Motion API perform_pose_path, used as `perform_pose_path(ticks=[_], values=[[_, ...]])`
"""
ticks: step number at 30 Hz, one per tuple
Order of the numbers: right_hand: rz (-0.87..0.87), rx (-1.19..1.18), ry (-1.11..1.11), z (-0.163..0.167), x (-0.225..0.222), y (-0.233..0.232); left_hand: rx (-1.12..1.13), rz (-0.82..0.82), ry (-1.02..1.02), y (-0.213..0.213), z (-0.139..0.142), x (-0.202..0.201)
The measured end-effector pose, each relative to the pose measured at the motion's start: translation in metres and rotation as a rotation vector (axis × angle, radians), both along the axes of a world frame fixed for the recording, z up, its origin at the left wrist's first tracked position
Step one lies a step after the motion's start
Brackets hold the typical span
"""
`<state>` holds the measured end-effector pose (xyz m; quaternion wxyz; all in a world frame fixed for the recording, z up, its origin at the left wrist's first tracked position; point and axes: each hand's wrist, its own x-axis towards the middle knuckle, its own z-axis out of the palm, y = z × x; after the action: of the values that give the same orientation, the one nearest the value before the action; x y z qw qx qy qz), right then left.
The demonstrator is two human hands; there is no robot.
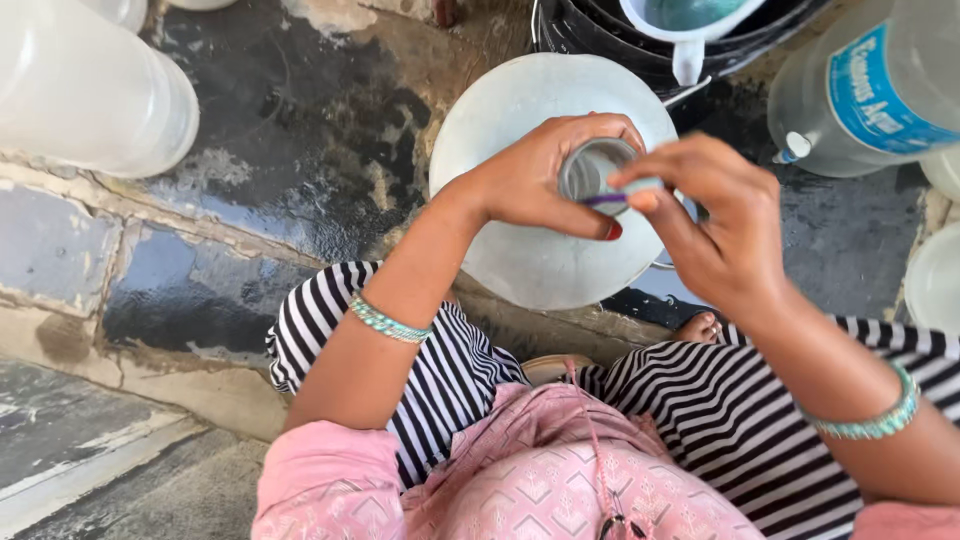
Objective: The person scrubs the inside of a large plastic water dispenser jar with a toothbrush, then wipes the exterior with a sponge. The task involves cleaning the jar thoroughly using water from a nearby bucket.
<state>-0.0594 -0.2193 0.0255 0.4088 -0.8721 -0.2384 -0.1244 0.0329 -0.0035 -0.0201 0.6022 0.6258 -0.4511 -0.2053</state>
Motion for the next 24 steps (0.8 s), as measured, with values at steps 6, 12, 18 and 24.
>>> perform_pose_path(ticks=[6,12,18,24], values=[[-0.061,0.019,0.016,0.039,-0.007,0.019,-0.035,-0.005,0.014,-0.003,0.002,-0.023],[-0.094,0.203,-0.124,0.051,-0.026,0.0,0.135,-0.063,-0.07,-0.014,0.008,-0.016],[-0.09,-0.036,0.003,0.045,-0.005,0.027,0.109,0.004,0.099,-0.015,0.004,-0.018],[-0.041,0.324,-0.106,0.076,-0.025,-0.01,0.248,0.01,0.053,-0.009,0.013,-0.016]])
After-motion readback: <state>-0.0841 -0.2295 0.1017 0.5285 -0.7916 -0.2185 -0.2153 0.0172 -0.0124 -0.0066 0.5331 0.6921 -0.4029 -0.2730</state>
